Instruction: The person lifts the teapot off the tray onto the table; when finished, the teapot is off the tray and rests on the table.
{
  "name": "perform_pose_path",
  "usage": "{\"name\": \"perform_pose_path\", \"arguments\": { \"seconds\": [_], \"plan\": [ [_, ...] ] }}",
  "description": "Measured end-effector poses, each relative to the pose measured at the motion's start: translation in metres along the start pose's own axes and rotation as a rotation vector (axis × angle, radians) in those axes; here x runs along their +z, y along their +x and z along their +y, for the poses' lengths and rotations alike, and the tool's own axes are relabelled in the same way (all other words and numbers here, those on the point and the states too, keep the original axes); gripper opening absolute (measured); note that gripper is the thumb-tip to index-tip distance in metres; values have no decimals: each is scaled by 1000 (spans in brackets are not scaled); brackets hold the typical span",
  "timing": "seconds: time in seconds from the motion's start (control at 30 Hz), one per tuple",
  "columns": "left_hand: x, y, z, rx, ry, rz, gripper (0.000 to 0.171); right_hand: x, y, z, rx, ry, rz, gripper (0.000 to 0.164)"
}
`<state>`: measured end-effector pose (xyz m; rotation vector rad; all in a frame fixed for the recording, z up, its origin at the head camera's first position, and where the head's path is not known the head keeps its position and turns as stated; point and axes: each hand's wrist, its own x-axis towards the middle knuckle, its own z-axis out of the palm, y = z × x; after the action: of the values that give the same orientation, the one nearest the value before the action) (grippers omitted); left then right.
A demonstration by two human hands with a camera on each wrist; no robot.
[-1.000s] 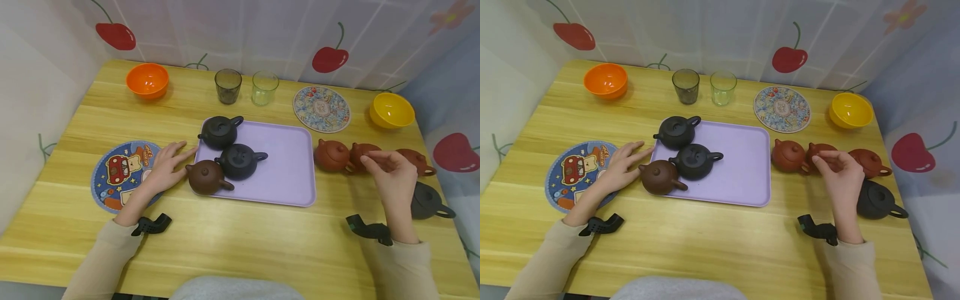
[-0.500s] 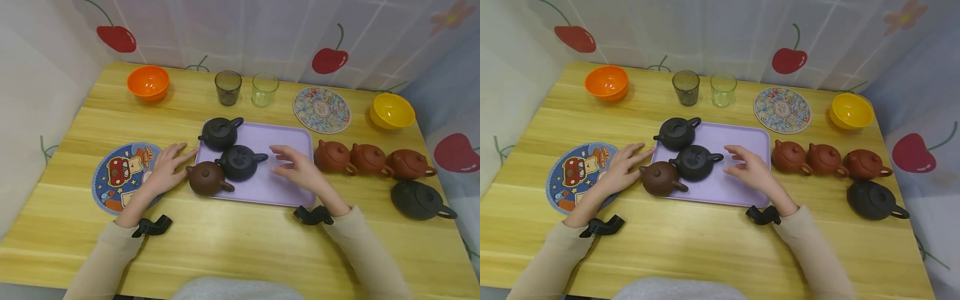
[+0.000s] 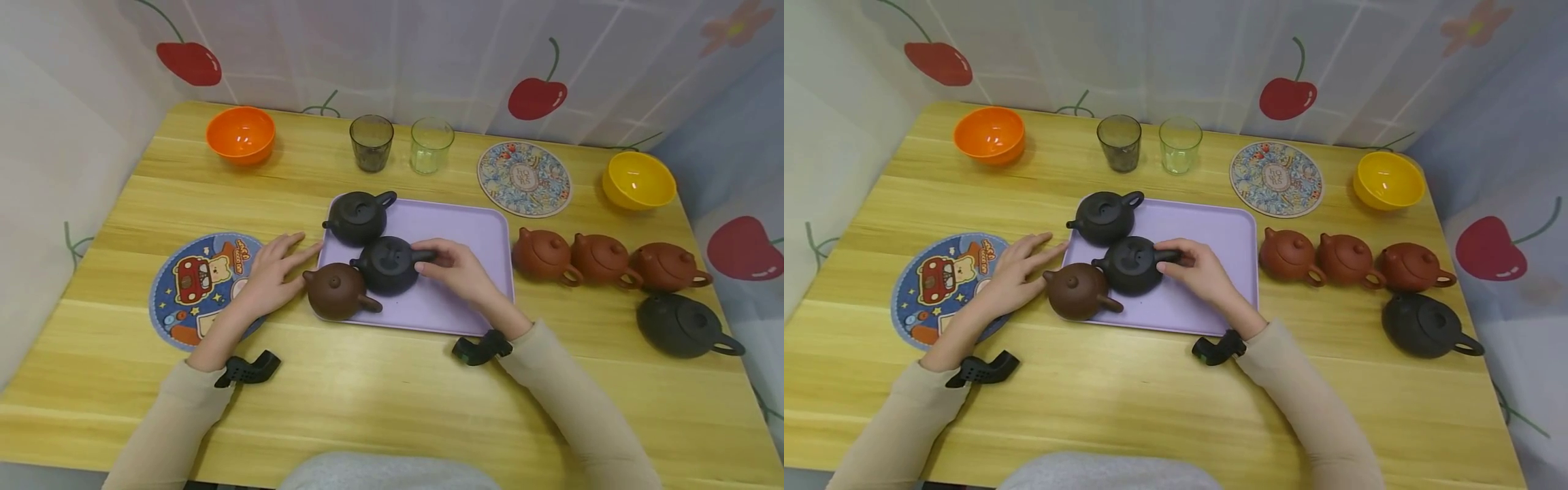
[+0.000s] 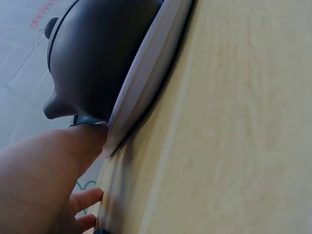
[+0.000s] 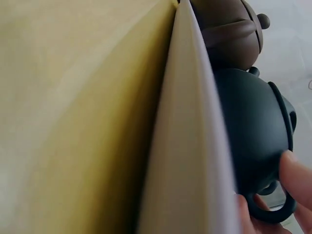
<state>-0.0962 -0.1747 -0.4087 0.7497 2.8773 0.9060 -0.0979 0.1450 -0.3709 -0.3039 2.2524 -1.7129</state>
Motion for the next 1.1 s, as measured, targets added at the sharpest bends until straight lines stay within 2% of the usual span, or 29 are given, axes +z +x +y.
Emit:
{"name": "perform_pose_path", "arguments": {
  "seconds": [0.1, 0.33, 0.53, 0.6, 0.73, 0.9, 1.0, 1.1],
  "plan": [
    [0, 0, 0, -5, -8, -1, 49, 4, -1, -7, 16, 29, 55, 28],
    [1, 0, 1, 7, -3, 1, 48, 7, -2, -4, 37, 50, 125, 24],
    [2, 0, 1, 9, 1, 1, 48, 1, -9, -3, 55, 47, 175, 23],
    [2, 0, 1, 8, 2, 0, 48, -4, -14, 0, 53, 92, 190, 24],
    [2, 0, 1, 10, -1, 0, 48, -21, -31, 7, 18, 190, 258, 25],
    [1, 0, 3, 4, -4, -7, 48, -53, -64, 22, -63, 252, 353, 27],
    [0, -1, 3, -3, -7, -9, 48, -79, -84, 52, -144, 320, 378, 31],
    [-1, -1, 3, -8, -14, -4, 49, -101, -106, 82, -178, 404, 447, 34]
  ]
}}
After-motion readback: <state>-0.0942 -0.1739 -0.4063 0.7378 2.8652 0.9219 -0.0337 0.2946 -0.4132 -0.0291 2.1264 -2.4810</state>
